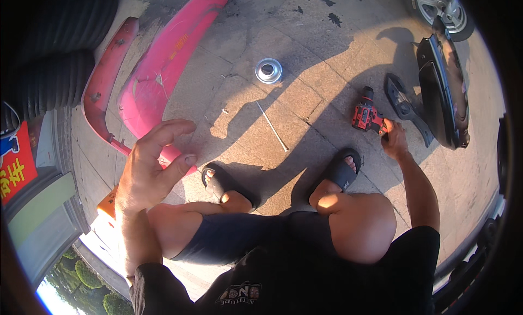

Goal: The person uses a cordless drill to make holes in a pink scooter body panel, then switches to a spray can to paint the panel black. The person handles the drill, bit, and spray can, and works on the panel placed on the ground.

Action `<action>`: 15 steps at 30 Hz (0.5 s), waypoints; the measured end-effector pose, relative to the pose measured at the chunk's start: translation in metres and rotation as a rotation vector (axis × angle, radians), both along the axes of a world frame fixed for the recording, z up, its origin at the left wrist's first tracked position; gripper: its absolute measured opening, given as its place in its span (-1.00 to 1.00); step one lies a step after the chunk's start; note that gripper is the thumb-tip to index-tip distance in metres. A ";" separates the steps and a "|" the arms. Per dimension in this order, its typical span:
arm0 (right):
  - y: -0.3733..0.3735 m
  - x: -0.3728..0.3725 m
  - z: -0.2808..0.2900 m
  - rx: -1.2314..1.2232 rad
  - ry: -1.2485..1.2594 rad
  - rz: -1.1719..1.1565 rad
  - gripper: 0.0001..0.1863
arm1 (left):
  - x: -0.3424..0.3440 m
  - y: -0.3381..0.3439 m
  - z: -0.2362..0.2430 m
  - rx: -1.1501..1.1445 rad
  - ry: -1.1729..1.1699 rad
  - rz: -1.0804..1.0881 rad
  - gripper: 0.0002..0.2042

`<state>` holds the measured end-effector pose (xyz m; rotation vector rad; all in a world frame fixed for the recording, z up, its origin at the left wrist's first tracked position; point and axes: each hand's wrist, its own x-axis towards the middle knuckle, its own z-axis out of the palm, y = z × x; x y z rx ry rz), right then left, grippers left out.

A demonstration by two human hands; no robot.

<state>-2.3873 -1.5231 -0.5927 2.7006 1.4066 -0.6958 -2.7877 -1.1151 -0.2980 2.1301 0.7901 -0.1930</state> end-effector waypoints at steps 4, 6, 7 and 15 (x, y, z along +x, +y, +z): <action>-0.072 -0.015 -0.036 0.202 0.038 -0.128 -0.33 | -0.025 -0.006 -0.013 -0.139 0.231 -0.148 -0.59; -0.090 -0.018 -0.050 0.270 0.044 -0.140 -0.34 | -0.038 -0.011 -0.031 -0.220 0.384 -0.179 -0.60; -0.095 -0.017 -0.053 0.294 0.055 -0.135 -0.33 | -0.042 -0.013 -0.044 -0.299 0.501 -0.182 -0.62; -0.091 -0.023 -0.031 0.306 -0.015 -0.076 -0.18 | 0.024 -0.053 -0.277 -0.440 0.718 0.125 -0.71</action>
